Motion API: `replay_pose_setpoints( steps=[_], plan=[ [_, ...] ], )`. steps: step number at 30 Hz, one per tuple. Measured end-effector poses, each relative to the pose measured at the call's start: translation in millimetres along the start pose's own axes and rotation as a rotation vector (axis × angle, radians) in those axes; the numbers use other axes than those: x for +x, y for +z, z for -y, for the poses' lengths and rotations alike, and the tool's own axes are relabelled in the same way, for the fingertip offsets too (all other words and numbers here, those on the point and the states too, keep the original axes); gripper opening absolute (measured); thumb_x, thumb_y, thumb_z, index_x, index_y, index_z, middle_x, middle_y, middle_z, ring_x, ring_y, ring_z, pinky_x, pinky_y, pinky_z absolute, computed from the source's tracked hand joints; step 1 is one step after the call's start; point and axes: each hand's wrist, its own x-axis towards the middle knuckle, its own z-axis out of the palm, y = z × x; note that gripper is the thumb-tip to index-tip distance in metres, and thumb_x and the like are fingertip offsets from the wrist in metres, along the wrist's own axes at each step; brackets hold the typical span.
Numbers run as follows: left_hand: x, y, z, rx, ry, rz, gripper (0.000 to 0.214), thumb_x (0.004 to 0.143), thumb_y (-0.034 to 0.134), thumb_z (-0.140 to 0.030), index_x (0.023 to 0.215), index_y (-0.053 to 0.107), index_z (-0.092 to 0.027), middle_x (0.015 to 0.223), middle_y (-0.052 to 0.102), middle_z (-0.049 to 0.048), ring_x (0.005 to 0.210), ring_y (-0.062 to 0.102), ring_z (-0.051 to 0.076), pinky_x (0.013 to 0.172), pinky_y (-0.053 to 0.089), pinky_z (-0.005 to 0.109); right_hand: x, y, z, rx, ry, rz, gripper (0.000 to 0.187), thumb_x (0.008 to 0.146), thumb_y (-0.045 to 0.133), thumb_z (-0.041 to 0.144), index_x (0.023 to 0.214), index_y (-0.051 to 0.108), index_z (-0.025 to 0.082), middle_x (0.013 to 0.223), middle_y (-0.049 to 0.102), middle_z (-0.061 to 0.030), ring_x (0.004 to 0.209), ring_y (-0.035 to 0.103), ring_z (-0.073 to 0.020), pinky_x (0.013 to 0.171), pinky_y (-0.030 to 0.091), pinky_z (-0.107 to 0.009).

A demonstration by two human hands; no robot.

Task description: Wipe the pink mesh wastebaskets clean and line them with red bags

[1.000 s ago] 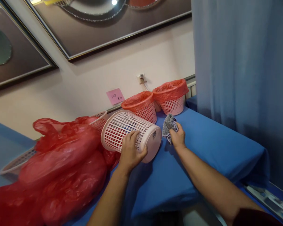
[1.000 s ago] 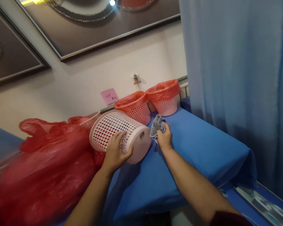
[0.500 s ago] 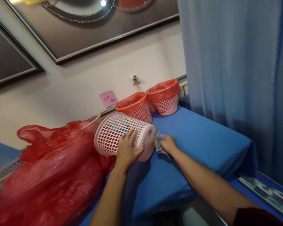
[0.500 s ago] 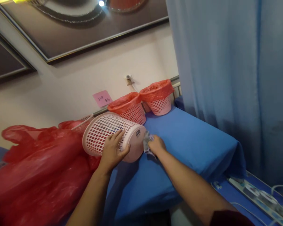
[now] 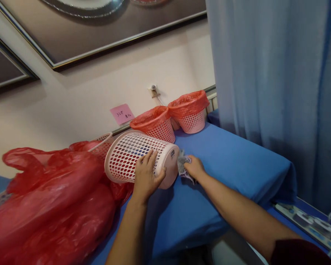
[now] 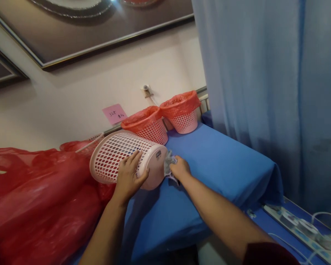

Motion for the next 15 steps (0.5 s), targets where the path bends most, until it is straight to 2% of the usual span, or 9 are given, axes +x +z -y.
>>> replay_pose_setpoints(
  steps=[2, 4, 5, 7, 9, 11, 13, 15],
  plan=[
    [1.8, -0.6, -0.2, 0.004, -0.007, 0.008, 0.060, 0.088, 0.066, -0.040, 0.144, 0.059, -0.020, 0.151, 0.060, 0.0157, 0.132, 0.057, 0.039, 0.112, 0.044, 0.057, 9.2, -5.9, 1.5, 0.016, 0.008, -0.097, 0.048, 0.087, 0.053, 0.021, 0.133, 0.063, 0.019, 0.125, 0.074, -0.0111, 0.111, 0.071, -0.0240, 0.094, 0.056, -0.036],
    [4.6, -0.4, -0.4, 0.012, -0.009, 0.015, 0.060, 0.088, 0.066, -0.040, 0.144, 0.059, -0.018, 0.151, 0.061, 0.0170, 0.131, 0.057, 0.040, 0.111, 0.044, 0.057, 9.2, -6.7, 4.0, 0.019, -0.067, -0.108, 0.060, 0.085, 0.055, 0.019, 0.145, 0.054, 0.019, 0.141, 0.065, -0.0125, 0.127, 0.063, -0.0239, 0.105, 0.052, -0.037],
    [6.3, 0.0, -0.4, 0.014, -0.004, 0.020, 0.060, 0.088, 0.066, -0.040, 0.144, 0.059, -0.017, 0.151, 0.061, 0.0174, 0.131, 0.057, 0.040, 0.111, 0.044, 0.057, 5.8, -5.0, 5.0, 0.015, -0.116, -0.078, 0.062, 0.083, 0.057, 0.018, 0.145, 0.055, 0.020, 0.140, 0.066, -0.0109, 0.126, 0.064, -0.0234, 0.106, 0.051, -0.036],
    [9.8, 0.8, -0.3, 0.017, 0.001, 0.027, 0.061, 0.088, 0.065, -0.040, 0.144, 0.059, -0.017, 0.151, 0.060, 0.0175, 0.132, 0.057, 0.039, 0.112, 0.044, 0.057, -4.6, 1.3, 5.3, -0.004, -0.177, 0.012, 0.053, 0.075, 0.065, 0.015, 0.128, 0.068, 0.024, 0.123, 0.074, -0.0071, 0.110, 0.070, -0.0237, 0.098, 0.054, -0.034],
    [13.4, 1.4, 0.1, 0.027, -0.001, 0.036, 0.061, 0.089, 0.065, -0.041, 0.144, 0.059, -0.016, 0.151, 0.060, 0.0182, 0.131, 0.058, 0.040, 0.111, 0.044, 0.057, -13.6, 7.7, 3.5, -0.032, -0.153, 0.070, 0.033, 0.070, 0.069, 0.014, 0.100, 0.075, 0.025, 0.097, 0.078, -0.0047, 0.088, 0.073, -0.0242, 0.084, 0.057, -0.033],
    [16.4, 1.4, 0.8, 0.045, 0.001, 0.052, 0.063, 0.089, 0.065, -0.044, 0.144, 0.060, -0.013, 0.151, 0.060, 0.0197, 0.129, 0.058, 0.041, 0.110, 0.045, 0.057, -16.0, 10.0, 1.1, -0.048, -0.107, 0.078, 0.020, 0.070, 0.070, 0.015, 0.086, 0.074, 0.025, 0.082, 0.076, -0.0033, 0.076, 0.072, -0.0234, 0.076, 0.056, -0.033],
    [18.3, 1.3, 2.3, 0.059, 0.012, 0.070, 0.065, 0.090, 0.065, -0.047, 0.145, 0.060, -0.012, 0.150, 0.061, 0.0207, 0.128, 0.059, 0.041, 0.110, 0.046, 0.057, -11.8, 7.2, 0.1, -0.044, -0.066, 0.038, 0.022, 0.076, 0.066, 0.017, 0.095, 0.074, 0.026, 0.085, 0.077, -0.0032, 0.078, 0.072, -0.0225, 0.077, 0.056, -0.032],
    [18.8, 1.4, 4.3, 0.058, 0.022, 0.083, 0.065, 0.092, 0.064, -0.050, 0.145, 0.060, -0.013, 0.151, 0.060, 0.0198, 0.127, 0.059, 0.041, 0.109, 0.046, 0.056, -5.8, 2.0, 1.7, -0.027, -0.043, -0.045, 0.038, 0.081, 0.062, 0.019, 0.118, 0.070, 0.024, 0.107, 0.077, -0.0071, 0.097, 0.072, -0.0237, 0.089, 0.056, -0.034]
  ],
)
